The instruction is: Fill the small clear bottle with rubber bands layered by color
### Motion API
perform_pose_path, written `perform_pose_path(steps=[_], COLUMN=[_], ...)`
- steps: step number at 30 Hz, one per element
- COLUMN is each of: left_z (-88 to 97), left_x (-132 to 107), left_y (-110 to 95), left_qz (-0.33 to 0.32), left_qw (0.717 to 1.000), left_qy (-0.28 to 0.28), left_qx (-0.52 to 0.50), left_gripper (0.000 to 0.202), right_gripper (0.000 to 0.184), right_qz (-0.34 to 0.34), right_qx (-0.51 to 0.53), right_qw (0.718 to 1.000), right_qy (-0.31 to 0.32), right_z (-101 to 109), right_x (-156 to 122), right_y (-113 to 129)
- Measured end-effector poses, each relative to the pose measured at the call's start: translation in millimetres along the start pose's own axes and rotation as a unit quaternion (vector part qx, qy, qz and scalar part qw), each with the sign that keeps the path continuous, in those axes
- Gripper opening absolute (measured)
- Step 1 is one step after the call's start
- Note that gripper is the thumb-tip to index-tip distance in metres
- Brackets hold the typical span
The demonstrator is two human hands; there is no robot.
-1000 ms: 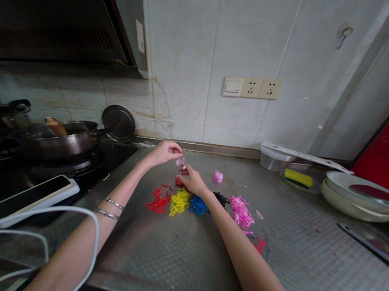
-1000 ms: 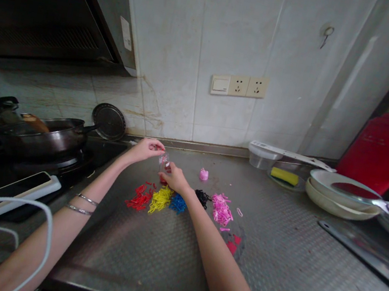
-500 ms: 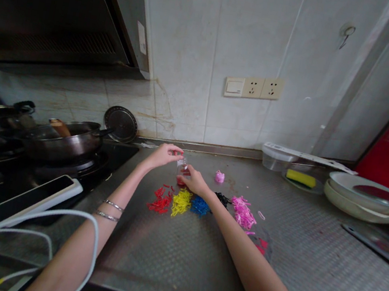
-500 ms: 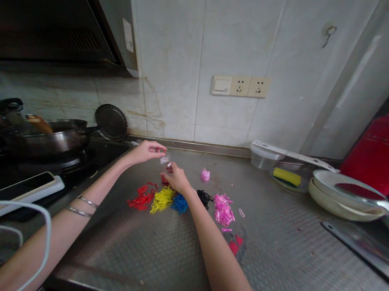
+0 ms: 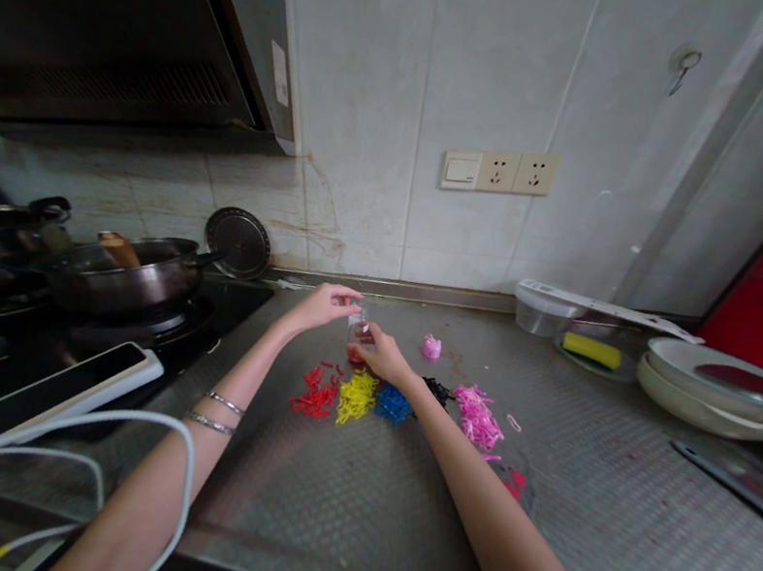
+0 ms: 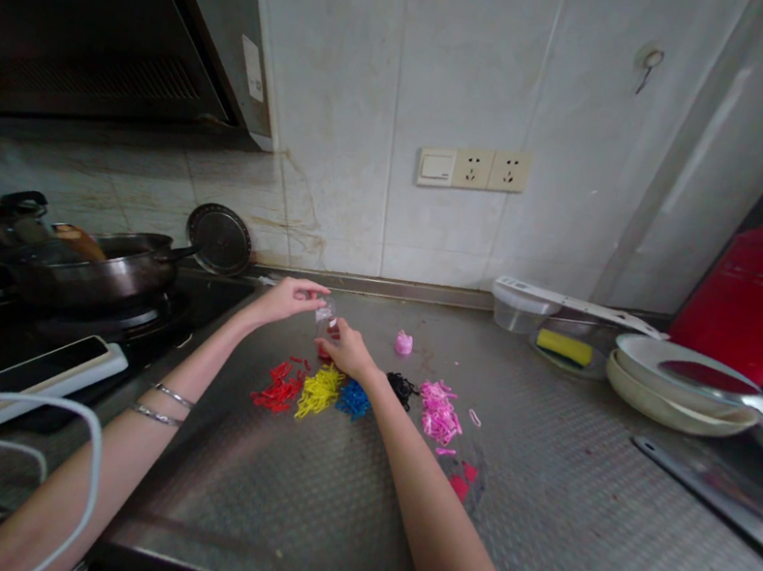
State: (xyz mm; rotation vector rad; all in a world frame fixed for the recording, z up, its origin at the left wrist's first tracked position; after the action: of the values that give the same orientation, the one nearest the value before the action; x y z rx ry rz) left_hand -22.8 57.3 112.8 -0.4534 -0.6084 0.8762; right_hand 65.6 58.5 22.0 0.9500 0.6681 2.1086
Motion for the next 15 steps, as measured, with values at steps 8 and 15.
perform_pose_path(steps=[8,15], left_z=[16.7,-28.7], left_x=[-13,-44], left_y=[13,52], left_qz=[0.028,0.12], left_qw=[0.999,0.982], left_qy=[-0.022,0.12], left_qx=[0.025,0.078], left_gripper=[0.03,0.023], right_gripper=[0.032,0.031], right_qz=[-0.004,-0.017], right_qx=[0.001,0.006], right_qw=[1.0,1.0], right_qy=[0.003,0.007], right_z=[1,1], right_x=[0,0], right_y=[3,2])
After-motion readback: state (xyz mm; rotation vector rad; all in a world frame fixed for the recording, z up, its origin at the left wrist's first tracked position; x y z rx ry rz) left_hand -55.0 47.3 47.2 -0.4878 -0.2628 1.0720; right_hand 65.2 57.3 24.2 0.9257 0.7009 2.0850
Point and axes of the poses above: each hand's wrist, its own x-axis towards the middle knuckle, its own z-axis out of the back of the hand, y = z × x, the point moved 10 cm from there along x, towards the middle knuckle, and after that the axes turned 8 degrees about y, right-handed, at the moved point
